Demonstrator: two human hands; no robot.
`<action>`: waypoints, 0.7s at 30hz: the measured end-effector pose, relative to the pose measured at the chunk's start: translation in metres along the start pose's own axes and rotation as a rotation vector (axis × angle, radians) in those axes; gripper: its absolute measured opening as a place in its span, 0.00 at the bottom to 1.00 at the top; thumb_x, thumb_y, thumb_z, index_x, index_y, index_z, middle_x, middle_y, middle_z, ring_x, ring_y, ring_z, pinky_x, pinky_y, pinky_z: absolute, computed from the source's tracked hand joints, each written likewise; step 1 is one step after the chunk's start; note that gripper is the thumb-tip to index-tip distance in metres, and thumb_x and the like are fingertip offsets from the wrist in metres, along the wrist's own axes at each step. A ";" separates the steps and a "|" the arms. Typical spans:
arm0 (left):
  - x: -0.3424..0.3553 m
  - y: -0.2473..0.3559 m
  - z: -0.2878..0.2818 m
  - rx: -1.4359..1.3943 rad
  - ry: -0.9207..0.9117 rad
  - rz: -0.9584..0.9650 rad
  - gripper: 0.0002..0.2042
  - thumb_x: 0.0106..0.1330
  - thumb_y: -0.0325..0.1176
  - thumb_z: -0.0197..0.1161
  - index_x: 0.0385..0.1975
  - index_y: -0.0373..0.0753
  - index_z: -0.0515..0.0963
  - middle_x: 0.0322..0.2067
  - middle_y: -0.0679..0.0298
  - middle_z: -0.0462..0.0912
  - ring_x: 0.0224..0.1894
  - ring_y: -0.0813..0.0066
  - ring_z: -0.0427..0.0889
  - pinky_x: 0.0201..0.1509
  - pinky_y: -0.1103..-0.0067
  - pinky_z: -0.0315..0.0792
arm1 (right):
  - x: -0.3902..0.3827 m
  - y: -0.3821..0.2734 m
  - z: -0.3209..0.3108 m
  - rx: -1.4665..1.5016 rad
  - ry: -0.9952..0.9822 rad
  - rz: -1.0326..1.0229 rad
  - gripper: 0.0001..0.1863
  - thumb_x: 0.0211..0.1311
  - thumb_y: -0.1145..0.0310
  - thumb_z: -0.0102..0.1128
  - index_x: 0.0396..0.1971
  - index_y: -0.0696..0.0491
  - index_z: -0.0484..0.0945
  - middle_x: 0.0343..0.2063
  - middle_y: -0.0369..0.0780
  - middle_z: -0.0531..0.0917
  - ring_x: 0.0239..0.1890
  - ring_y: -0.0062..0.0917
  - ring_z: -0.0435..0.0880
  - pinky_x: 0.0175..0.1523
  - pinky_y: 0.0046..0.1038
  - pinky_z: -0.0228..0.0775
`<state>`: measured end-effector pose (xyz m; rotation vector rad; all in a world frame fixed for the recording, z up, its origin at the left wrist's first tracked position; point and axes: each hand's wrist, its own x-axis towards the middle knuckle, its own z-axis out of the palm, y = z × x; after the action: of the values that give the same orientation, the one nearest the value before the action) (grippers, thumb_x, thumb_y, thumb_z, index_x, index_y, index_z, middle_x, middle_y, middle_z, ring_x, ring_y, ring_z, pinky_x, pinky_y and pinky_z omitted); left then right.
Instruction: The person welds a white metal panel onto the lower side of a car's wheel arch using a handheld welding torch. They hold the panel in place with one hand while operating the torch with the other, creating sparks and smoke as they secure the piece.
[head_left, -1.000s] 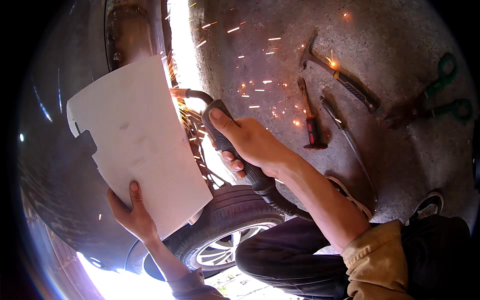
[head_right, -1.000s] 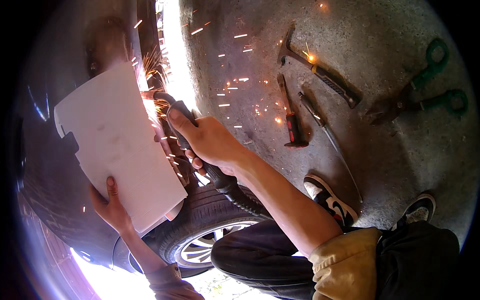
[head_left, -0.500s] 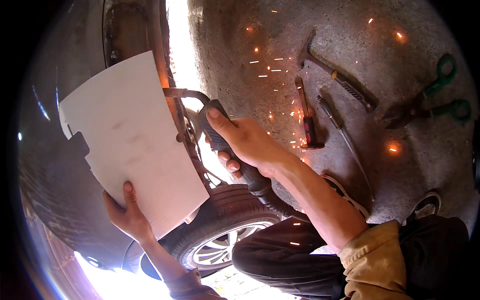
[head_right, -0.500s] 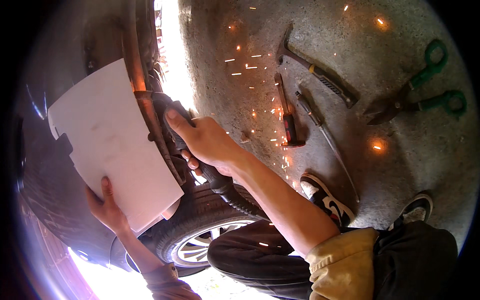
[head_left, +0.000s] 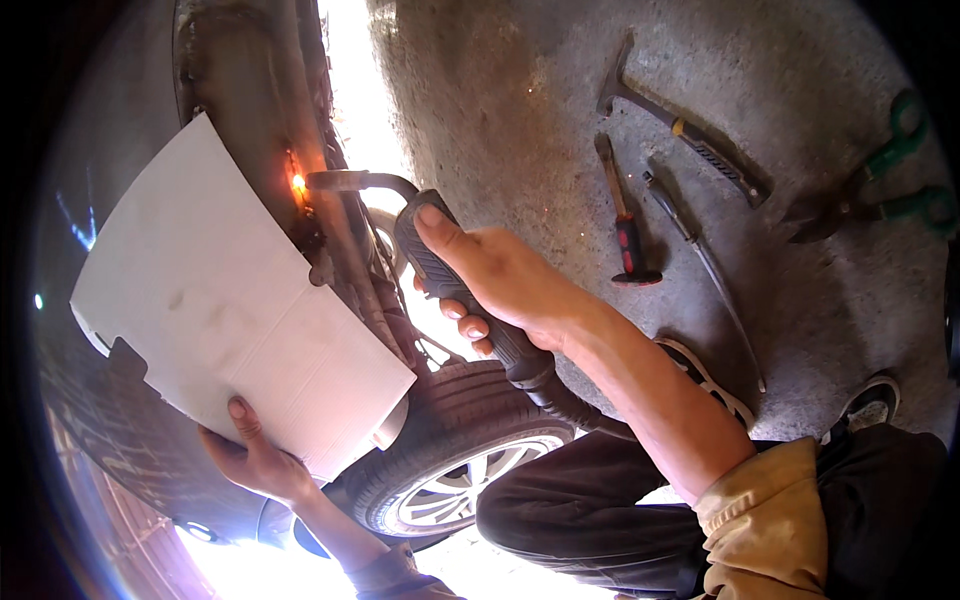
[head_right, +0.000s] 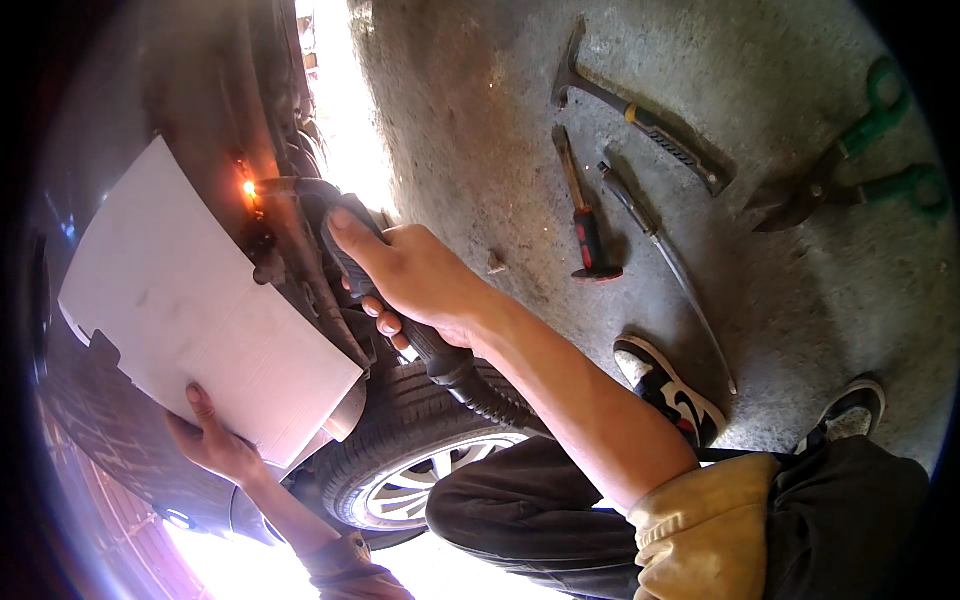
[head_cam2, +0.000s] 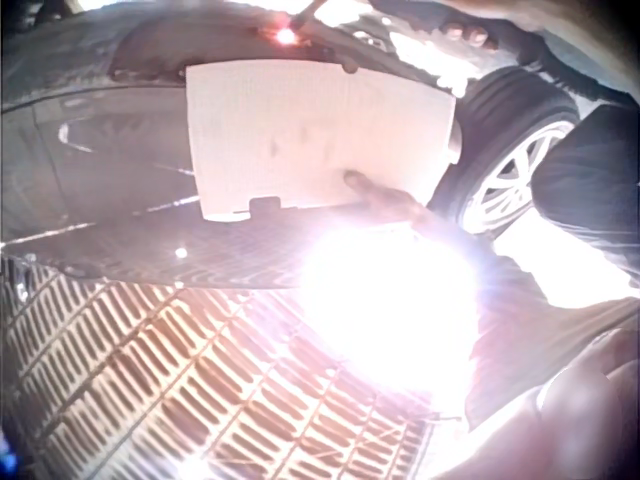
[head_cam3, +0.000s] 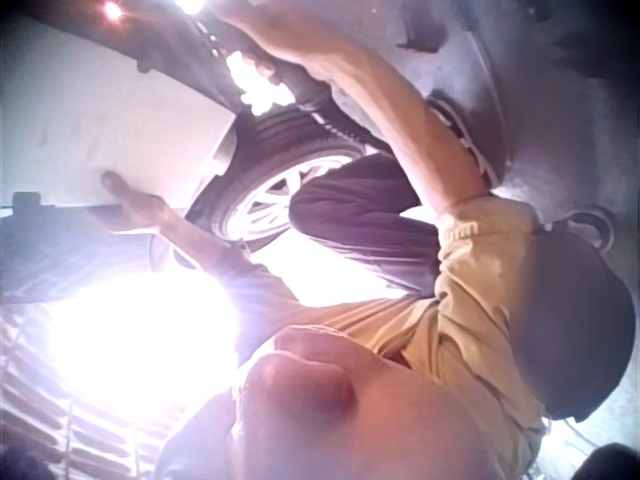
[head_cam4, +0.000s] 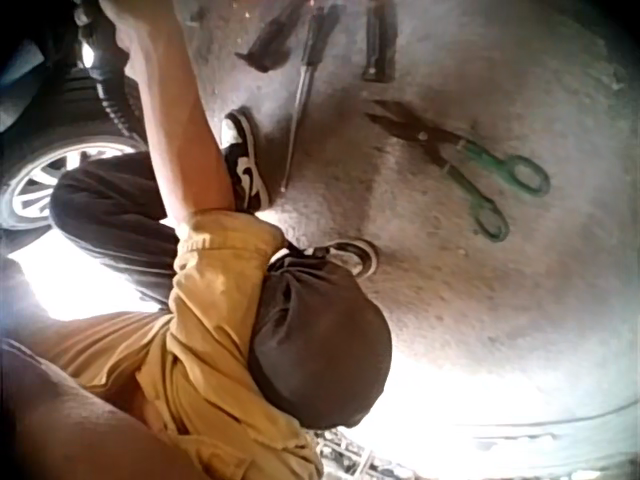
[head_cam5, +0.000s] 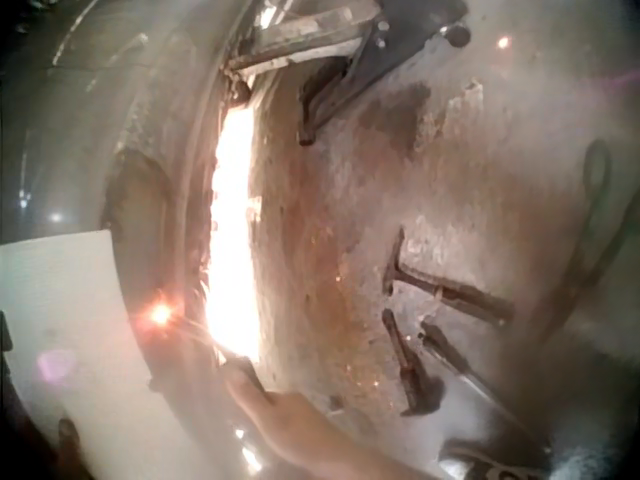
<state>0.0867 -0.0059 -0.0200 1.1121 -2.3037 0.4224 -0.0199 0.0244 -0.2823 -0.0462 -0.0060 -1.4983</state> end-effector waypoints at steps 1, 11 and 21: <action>-0.001 -0.001 0.001 -0.003 -0.004 -0.001 0.34 0.61 0.50 0.67 0.54 0.24 0.66 0.47 0.45 0.75 0.44 0.59 0.81 0.42 0.72 0.80 | 0.001 0.000 -0.001 -0.002 0.000 -0.006 0.40 0.59 0.28 0.46 0.28 0.58 0.74 0.12 0.30 0.66 0.09 0.13 0.64 0.13 0.22 0.60; 0.001 -0.002 0.004 -0.016 -0.012 0.014 0.34 0.61 0.49 0.67 0.53 0.23 0.67 0.45 0.45 0.75 0.42 0.60 0.81 0.38 0.74 0.81 | 0.003 -0.002 0.003 -0.027 -0.012 -0.019 0.39 0.59 0.28 0.47 0.26 0.58 0.73 0.12 0.30 0.66 0.09 0.13 0.64 0.13 0.22 0.60; -0.003 0.002 0.009 -0.017 -0.083 0.003 0.33 0.62 0.50 0.67 0.54 0.24 0.67 0.45 0.48 0.76 0.44 0.61 0.80 0.44 0.73 0.77 | 0.003 -0.003 0.002 -0.031 0.009 -0.010 0.39 0.59 0.28 0.48 0.26 0.57 0.72 0.12 0.31 0.66 0.09 0.13 0.64 0.12 0.22 0.59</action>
<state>0.0836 -0.0070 -0.0293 1.1385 -2.3764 0.3633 -0.0228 0.0217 -0.2798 -0.0643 0.0241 -1.5091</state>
